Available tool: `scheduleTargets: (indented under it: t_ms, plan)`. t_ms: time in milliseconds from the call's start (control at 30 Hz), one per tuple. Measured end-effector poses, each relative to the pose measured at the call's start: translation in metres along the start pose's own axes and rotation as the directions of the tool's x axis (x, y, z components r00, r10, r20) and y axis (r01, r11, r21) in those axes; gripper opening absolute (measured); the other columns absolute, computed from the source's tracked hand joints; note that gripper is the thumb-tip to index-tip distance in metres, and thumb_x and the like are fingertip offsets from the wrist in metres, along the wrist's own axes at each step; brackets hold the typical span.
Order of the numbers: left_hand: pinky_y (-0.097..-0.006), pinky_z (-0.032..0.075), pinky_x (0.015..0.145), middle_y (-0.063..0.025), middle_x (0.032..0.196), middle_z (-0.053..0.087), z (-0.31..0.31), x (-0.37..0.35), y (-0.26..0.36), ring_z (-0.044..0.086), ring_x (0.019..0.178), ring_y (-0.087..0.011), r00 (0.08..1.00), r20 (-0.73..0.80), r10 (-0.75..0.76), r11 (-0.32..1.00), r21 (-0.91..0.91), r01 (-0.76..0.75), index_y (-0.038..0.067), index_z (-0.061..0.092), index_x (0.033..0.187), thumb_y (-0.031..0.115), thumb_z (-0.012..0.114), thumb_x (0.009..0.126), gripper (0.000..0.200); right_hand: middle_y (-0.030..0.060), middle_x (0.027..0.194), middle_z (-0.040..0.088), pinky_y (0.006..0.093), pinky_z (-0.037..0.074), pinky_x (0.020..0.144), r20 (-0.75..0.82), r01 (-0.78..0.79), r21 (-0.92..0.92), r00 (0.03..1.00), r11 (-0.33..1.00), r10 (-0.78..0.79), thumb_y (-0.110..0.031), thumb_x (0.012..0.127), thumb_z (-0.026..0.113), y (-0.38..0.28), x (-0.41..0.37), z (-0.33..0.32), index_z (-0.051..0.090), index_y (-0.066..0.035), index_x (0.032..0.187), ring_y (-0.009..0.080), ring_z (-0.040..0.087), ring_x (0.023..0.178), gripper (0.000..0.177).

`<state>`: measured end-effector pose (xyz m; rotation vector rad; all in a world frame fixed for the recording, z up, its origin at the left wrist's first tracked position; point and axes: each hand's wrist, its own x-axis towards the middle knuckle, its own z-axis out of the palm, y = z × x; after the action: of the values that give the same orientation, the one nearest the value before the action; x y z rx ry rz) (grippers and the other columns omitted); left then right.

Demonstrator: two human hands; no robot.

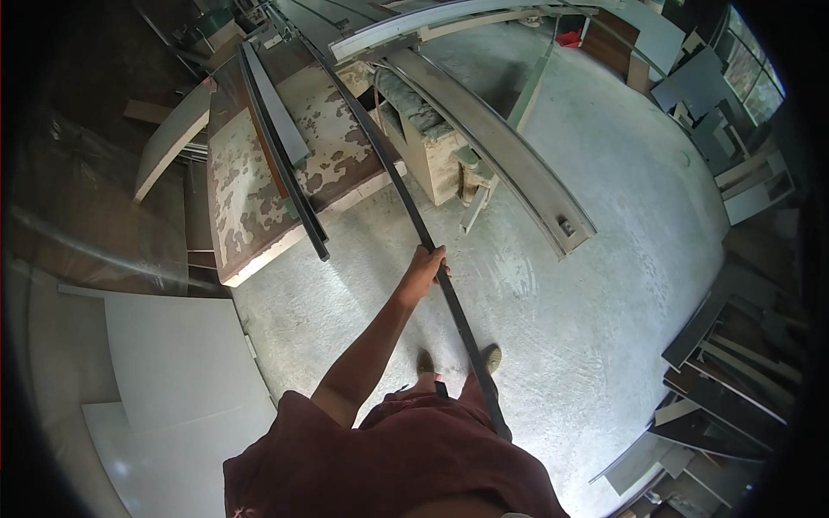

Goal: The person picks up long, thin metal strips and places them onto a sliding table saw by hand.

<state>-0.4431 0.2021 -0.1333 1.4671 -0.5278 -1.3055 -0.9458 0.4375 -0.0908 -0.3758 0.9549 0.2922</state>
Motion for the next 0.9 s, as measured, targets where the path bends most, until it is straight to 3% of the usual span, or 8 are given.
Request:
scheduleTargets:
  t_ms: [333,400,433,667,733,767,800,900]
  plan:
    - [-0.0298,0.044,0.04,-0.0065,0.071,0.052,-0.04,0.045,0.009,0.058,0.056,-0.0181,0.997,-0.033,-0.064,0.997,0.04,0.065,0.002,0.039,0.094,0.024,0.051,0.082,0.027,0.0018,0.074,0.051,0.0222,0.04,0.038,-0.059,0.056,-0.077,0.996,0.995,-0.061,-0.021,0.079,0.062,0.016,0.021,0.057,0.036,-0.006,0.124,0.0091,0.048,0.047,0.054]
    - [-0.0325,0.046,0.043,-0.0069,0.071,0.053,-0.043,0.039,0.03,0.059,0.057,-0.0201,0.993,-0.005,-0.119,0.99,0.079,0.119,0.002,0.039,0.098,0.025,0.05,0.083,0.03,0.0018,0.074,0.051,0.0222,0.039,0.038,-0.07,0.064,-0.097,0.995,0.993,-0.07,-0.021,0.079,0.062,0.017,0.026,0.067,0.036,-0.006,0.124,0.0091,0.047,0.047,0.054]
    - [-0.0403,0.05,0.056,-0.0083,0.075,0.051,-0.042,0.033,0.042,0.057,0.063,-0.023,0.99,-0.037,-0.139,0.984,0.111,0.143,0.003,0.042,0.094,0.022,0.05,0.082,0.025,0.0018,0.074,0.051,0.0223,0.039,0.038,-0.076,0.066,-0.109,0.994,0.992,-0.075,-0.021,0.079,0.061,0.018,0.028,0.071,0.036,-0.006,0.124,0.0091,0.047,0.047,0.054]
    - [-0.0435,0.051,0.062,-0.0106,0.083,0.054,-0.065,0.052,0.054,0.06,0.07,-0.026,0.987,0.029,-0.156,0.978,0.142,0.15,0.004,0.041,0.104,0.027,0.049,0.084,0.032,0.0018,0.074,0.051,0.0224,0.039,0.037,-0.104,0.094,-0.208,0.988,0.974,-0.117,-0.021,0.079,0.061,0.016,0.048,0.093,0.035,-0.006,0.124,0.009,0.047,0.047,0.054]
    - [-0.0428,0.052,0.058,-0.0118,0.08,0.056,-0.07,0.057,0.058,0.061,0.065,-0.0255,0.99,0.036,-0.135,0.976,0.176,0.127,0.001,0.042,0.102,0.028,0.048,0.085,0.033,0.0018,0.073,0.051,0.0224,0.039,0.037,-0.111,0.103,-0.234,0.985,0.967,-0.132,-0.021,0.079,0.061,0.016,0.051,0.103,0.035,-0.006,0.124,0.009,0.047,0.047,0.054]
    - [-0.0421,0.054,0.055,-0.0129,0.077,0.058,-0.073,0.06,0.059,0.061,0.061,-0.025,0.992,0.043,-0.116,0.972,0.209,0.105,-0.001,0.043,0.099,0.029,0.046,0.085,0.034,0.003,0.074,0.05,0.0216,0.039,0.037,-0.094,0.067,-0.114,0.993,0.991,-0.078,-0.021,0.079,0.062,0.015,0.056,0.104,0.034,-0.005,0.124,0.0086,0.047,0.048,0.055]
    - [-0.0421,0.054,0.055,-0.0129,0.077,0.058,-0.078,0.063,0.06,0.061,0.061,-0.025,0.992,0.042,-0.117,0.971,0.212,0.105,-0.001,0.043,0.099,0.029,0.046,0.085,0.034,0.003,0.074,0.05,0.0216,0.039,0.037,-0.091,0.068,-0.112,0.993,0.991,-0.079,-0.021,0.079,0.062,0.014,0.057,0.107,0.034,-0.005,0.124,0.0086,0.047,0.048,0.055]
    - [-0.0414,0.054,0.054,-0.0151,0.076,0.058,-0.088,0.072,0.069,0.061,0.061,-0.0262,0.99,0.081,-0.115,0.935,0.345,0.081,-0.005,0.045,0.097,0.036,0.046,0.084,0.043,0.0022,0.076,0.049,0.0191,0.041,0.039,-0.124,0.198,0.003,0.973,0.98,-0.196,-0.026,0.079,0.063,0.005,0.057,0.12,0.036,-0.008,0.123,0.0081,0.048,0.054,0.055]
